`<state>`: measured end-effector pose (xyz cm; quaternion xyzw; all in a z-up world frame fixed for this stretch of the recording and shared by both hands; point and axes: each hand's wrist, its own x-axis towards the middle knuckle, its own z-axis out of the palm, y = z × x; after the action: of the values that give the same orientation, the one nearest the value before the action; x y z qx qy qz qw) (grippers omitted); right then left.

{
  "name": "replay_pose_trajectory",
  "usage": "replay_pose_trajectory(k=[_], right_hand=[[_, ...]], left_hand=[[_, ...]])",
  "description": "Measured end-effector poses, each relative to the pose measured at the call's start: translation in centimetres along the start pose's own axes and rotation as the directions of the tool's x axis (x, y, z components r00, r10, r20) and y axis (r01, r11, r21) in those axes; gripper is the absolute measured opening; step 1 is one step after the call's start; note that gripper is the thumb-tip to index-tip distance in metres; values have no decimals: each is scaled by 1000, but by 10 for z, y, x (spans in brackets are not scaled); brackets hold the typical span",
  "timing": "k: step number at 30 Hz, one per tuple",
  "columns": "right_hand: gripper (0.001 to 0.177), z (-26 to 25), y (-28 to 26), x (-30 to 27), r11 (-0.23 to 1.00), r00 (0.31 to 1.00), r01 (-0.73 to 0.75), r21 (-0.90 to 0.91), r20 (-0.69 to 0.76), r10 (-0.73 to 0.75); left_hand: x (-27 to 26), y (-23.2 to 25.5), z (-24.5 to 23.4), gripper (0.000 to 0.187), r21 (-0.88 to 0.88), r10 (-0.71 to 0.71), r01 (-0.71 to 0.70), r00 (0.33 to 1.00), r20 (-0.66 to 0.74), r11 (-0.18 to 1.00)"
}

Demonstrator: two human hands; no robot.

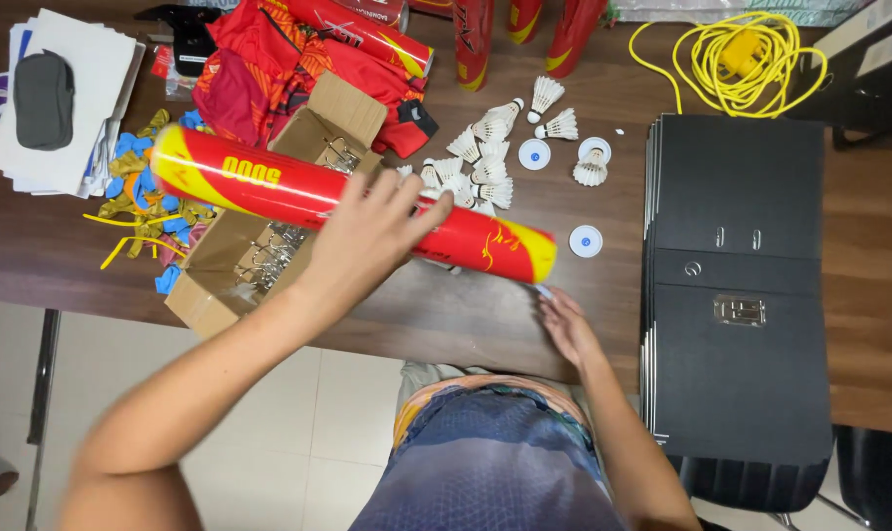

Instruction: The person picks up shuttlecocks and places them into red and yellow cylinders, then closes a small box containing metal clips.

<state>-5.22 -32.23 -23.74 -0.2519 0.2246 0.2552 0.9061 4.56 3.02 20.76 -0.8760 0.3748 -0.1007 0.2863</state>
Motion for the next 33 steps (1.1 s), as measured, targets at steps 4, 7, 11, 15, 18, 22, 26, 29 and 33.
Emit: replay_pose_trajectory(k=[4,7,11,15,18,22,26,29,33], right_hand=[[27,-23,-24,-20,663,913,7,-748,-266,-310],[26,-27,-31,-33,288,883,18,-958,-120,-453],[25,1,-41,-53,-241,825,-38,-970,105,-555],[42,84,-54,-68,-254,895,81,-964,182,-407],[35,97,-39,-44,-518,847,115,-847,357,-395],[48,157,2,12,-497,829,342,-798,505,-239],[64,227,46,64,-472,799,463,-750,584,-145],[74,245,59,87,-540,898,350,-766,438,-39],[37,167,72,118,-726,881,316,-610,474,-14]], left_hand=[[-17,3,11,72,-654,-357,168,919,-166,737],[-22,39,32,71,-878,-580,103,785,-217,467],[-14,70,36,60,-942,-720,-28,637,-275,336],[-17,70,28,63,-950,-700,-75,660,-274,302],[-35,82,44,65,-959,-731,-36,639,-239,282],[-79,114,73,82,-965,-813,182,581,-49,188],[-124,159,96,91,-942,-863,332,460,209,-51],[-136,174,107,87,-895,-853,417,399,337,-159],[-123,175,116,87,-878,-841,447,399,365,-170]])
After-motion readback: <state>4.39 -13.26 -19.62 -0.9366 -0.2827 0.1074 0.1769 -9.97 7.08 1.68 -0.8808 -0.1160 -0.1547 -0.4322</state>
